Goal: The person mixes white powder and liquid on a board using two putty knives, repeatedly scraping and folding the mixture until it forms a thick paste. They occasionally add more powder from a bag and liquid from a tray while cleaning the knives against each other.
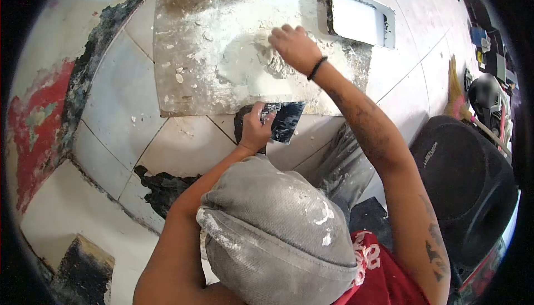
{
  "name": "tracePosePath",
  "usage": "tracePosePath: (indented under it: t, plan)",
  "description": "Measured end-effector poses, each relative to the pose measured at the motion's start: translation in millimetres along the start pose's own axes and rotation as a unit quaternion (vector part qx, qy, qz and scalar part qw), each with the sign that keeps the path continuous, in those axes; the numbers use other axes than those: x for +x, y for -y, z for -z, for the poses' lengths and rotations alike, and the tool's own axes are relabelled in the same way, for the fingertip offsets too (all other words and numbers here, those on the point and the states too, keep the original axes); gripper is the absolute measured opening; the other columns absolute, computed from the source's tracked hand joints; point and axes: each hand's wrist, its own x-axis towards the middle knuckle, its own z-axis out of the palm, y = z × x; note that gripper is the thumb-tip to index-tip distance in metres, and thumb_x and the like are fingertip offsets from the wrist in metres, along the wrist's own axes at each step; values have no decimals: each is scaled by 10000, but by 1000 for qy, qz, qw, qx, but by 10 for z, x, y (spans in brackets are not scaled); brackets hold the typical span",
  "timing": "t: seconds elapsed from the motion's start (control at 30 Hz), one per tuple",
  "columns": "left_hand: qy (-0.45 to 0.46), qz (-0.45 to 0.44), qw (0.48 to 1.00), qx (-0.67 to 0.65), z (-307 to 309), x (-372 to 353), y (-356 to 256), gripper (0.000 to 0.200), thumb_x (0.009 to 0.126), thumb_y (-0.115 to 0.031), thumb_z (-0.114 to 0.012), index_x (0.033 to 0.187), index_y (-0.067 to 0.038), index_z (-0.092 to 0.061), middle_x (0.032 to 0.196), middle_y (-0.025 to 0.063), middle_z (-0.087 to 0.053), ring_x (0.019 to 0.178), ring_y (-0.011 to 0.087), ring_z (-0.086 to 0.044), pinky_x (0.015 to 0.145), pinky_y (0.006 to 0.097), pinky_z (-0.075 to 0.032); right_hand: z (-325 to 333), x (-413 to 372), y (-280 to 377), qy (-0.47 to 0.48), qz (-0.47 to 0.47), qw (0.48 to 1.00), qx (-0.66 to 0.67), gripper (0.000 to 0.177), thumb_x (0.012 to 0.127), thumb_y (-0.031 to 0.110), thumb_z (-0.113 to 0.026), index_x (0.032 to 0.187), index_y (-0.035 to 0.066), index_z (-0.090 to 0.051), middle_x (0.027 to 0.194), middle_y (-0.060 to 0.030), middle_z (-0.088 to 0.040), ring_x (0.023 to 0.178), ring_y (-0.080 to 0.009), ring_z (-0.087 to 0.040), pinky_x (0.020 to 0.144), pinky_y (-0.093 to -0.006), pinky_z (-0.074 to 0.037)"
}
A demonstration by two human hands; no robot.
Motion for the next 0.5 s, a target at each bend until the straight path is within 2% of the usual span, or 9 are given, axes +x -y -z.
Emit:
tracePosePath:
  t: [0.03,0.13,0.3,0.47,0.5]
  plan:
    - [-6,1,1000,-12,-3,-23,10,213,861,-134,-652,964,9,-531,743,227,-606,679,430,-609,594,434,-466,-29,-129,67,10,34,999,-35,99,840,98,-528,916,65,-582,997,-59,-564,981,-244,-549,821,-385,-453]
    - [-39,-16,999,-11,-34,0,66,218,873,-147,-644,985,13,-546,742,218,-613,674,403,-624,598,415,-471,126,-378,17,107,61,992,40,131,849,83,-520,942,60,-608,989,-68,-590,979,-245,-571,820,-387,-464]
    - [-9,27,999,-42,4,-26,-72,171,868,-119,-629,955,11,-562,735,201,-609,666,363,-623,606,395,-469,414,-69,-212,82,38,992,91,247,761,-45,-536,967,47,-636,965,-85,-633,938,-301,-608,842,-415,-490]
    - [-31,23,998,-48,2,-4,-43,160,854,-105,-642,895,6,-534,693,188,-568,616,336,-581,607,391,-464,198,216,-83,13,21,999,23,204,810,56,-544,999,76,-616,1022,-63,-602,996,-253,-580,808,-399,-491]
    - [-31,39,998,-47,5,-7,-10,156,856,-95,-644,889,3,-528,691,163,-568,611,303,-573,605,376,-462,29,167,-38,35,27,999,5,172,823,107,-544,985,77,-596,1015,-51,-580,1004,-223,-565,789,-383,-480]
